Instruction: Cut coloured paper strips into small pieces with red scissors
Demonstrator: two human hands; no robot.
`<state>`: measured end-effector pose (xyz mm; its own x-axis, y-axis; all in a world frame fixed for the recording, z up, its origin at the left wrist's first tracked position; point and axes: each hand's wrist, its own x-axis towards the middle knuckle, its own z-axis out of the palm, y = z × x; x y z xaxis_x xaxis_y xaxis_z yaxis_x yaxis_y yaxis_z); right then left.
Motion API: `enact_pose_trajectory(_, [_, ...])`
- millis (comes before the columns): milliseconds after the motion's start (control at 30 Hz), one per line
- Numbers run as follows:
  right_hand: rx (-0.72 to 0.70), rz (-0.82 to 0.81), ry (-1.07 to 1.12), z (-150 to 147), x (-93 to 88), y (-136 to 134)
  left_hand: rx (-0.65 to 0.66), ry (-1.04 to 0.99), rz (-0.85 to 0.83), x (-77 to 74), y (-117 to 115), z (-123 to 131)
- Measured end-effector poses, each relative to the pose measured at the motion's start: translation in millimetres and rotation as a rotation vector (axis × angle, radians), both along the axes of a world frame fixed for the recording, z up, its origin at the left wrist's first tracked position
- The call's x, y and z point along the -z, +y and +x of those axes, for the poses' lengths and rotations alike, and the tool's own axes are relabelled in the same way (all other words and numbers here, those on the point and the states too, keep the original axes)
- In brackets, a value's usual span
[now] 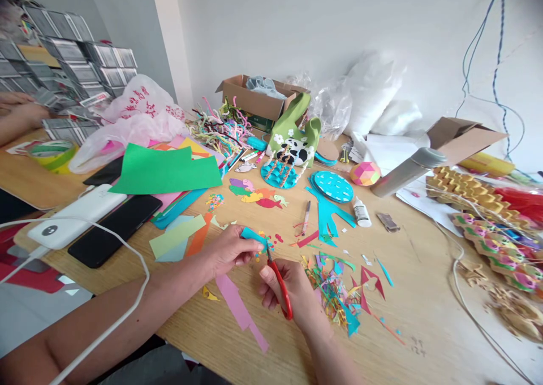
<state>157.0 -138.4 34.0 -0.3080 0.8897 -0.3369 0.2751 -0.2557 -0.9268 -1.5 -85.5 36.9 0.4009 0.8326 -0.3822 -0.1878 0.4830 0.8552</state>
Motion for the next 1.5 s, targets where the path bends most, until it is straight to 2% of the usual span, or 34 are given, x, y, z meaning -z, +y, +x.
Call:
enact_pose_trajectory(500, [0.004, 0.000, 0.018, 0.9, 0.3, 0.6, 0.055, 0.027, 0.038, 6.3, -0.4, -0.1])
enact_pose_trajectory(800, [0.010, -0.022, 0.011, 0.9, 1.8, 1.1, 0.045, 0.009, -0.009, -0.5, 0.5, -0.5])
enact_pose_trajectory(1233, [-0.035, 0.034, 0.016, -0.5, -0.7, 1.9, 0.062, 0.026, 0.002, 2.0, 0.1, -0.3])
enact_pose_trajectory(1500, [-0.022, 0.006, 0.011, 1.6, 2.5, 0.9, 0.069, 0.031, 0.008, -0.8, 0.0, -0.9])
